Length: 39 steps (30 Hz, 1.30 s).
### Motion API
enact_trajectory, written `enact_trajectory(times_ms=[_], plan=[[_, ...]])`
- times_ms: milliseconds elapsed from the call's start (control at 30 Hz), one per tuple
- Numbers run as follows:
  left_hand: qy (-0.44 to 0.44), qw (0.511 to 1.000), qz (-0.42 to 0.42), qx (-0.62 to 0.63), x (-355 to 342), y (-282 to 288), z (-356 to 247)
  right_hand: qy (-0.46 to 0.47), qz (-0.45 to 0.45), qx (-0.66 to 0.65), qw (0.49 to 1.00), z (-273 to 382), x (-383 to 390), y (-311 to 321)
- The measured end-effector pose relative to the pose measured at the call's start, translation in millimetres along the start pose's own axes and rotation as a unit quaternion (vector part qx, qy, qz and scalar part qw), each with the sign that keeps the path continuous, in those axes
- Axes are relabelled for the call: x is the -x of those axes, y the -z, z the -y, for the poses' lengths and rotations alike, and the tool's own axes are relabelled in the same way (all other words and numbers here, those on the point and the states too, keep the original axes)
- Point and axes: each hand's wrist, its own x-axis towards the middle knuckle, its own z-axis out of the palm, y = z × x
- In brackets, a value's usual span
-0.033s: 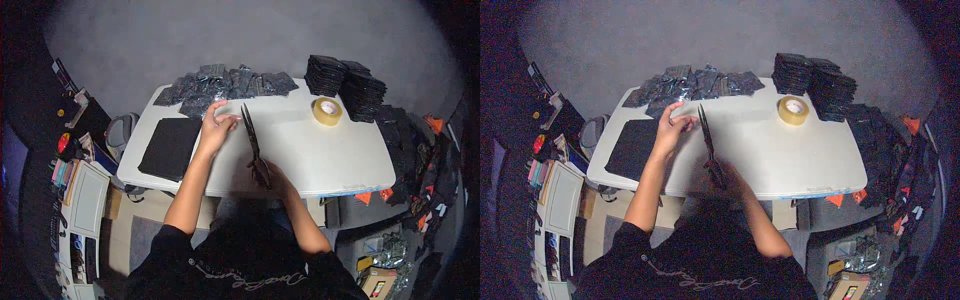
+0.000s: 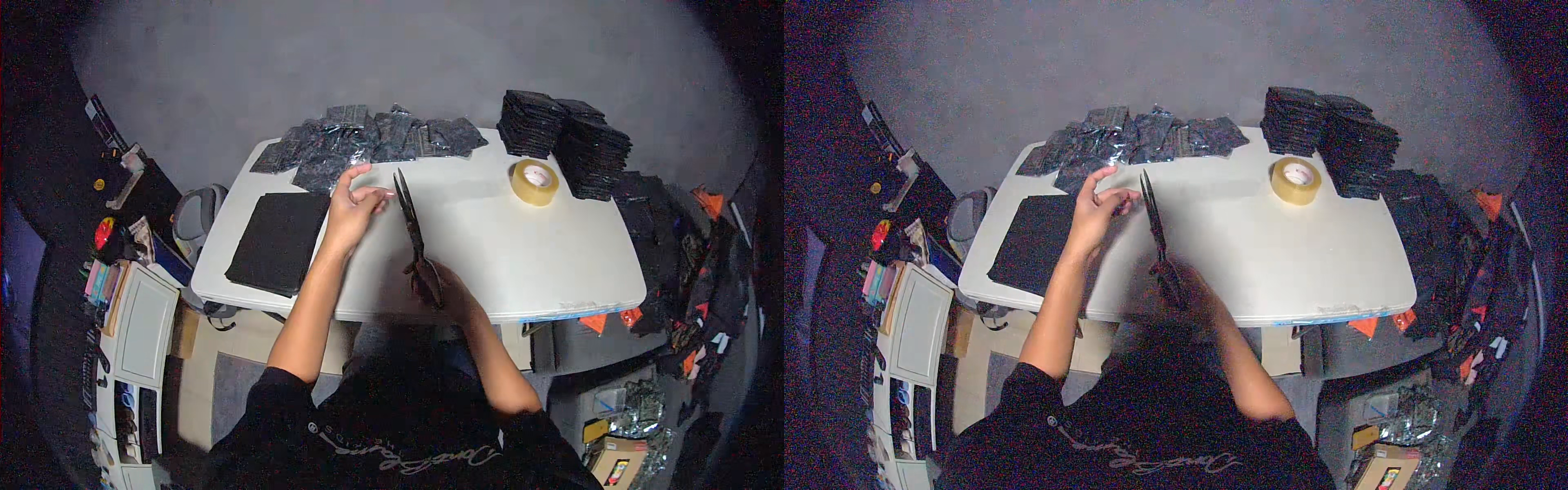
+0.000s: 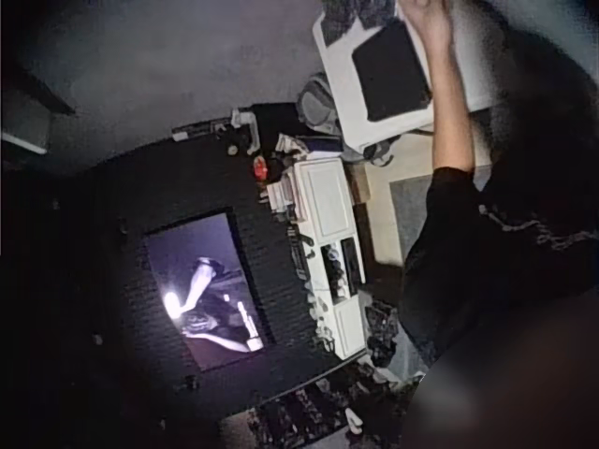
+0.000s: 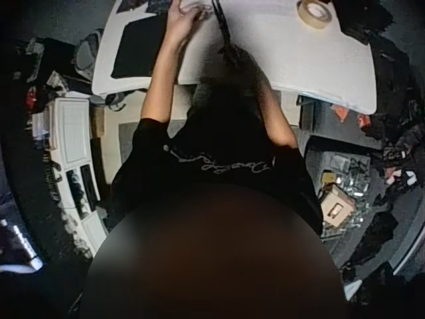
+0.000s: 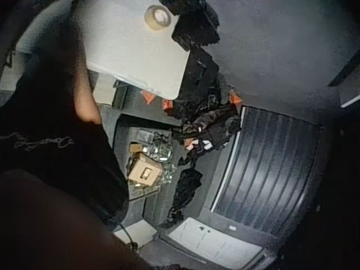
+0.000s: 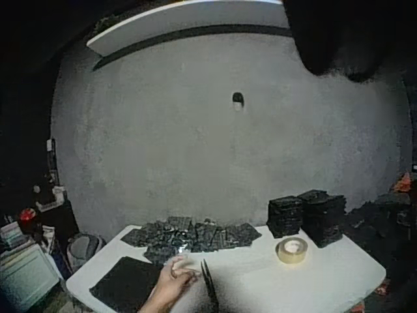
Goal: The recorder is shown packing several black and grey packages, possibly clothing or accessories, into smaller plastic bags and then sealing them with tape and scissors at a table in a workspace.
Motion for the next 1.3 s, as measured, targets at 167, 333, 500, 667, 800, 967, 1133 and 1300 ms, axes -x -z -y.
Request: enact_trajectory(times_ms=[167, 333, 500, 667, 800, 967, 1133, 1300], plan=[[0.009, 1.000, -0.002, -0.006, 0.2, -4.4, -2.2, -0.058, 0.001, -0.069, 0.996, -13.0, -4.7, 5.9], [0.018, 1.000, -0.009, 0.009, 1.0, -1.5, -1.0, -0.073, -0.009, -0.046, 0.996, -4.3, -3.8, 3.0], [0.022, 1.000, -0.005, 0.012, 0.4, -3.6, -1.9, -0.053, -0.013, -0.031, 0.998, -11.1, -5.8, 5.8], [0.016, 1.000, 0.004, 0.008, -1.0, -1.7, 0.2, -0.096, -0.026, -0.140, 0.985, -16.2, -9.6, 7.1], [0.020, 1.000, 0.004, 0.016, 0.6, 1.7, 1.4, -0.086, -0.012, -0.060, 0.994, 5.8, -4.8, 0.0], [-0.006, 1.000, -0.016, 0.013, 3.6, -3.4, -1.1, -0.047, -0.029, 0.002, 0.998, -16.0, -7.2, 6.6], [-0.049, 0.996, -0.064, 0.026, 8.7, 2.1, 8.4, -0.095, -0.008, 0.024, 0.995, -2.4, -4.1, 2.1], [-0.042, 0.980, -0.133, 0.141, 4.7, 16.8, 11.4, -0.009, -0.015, 0.040, 0.999, 5.8, 8.4, 1.9]])
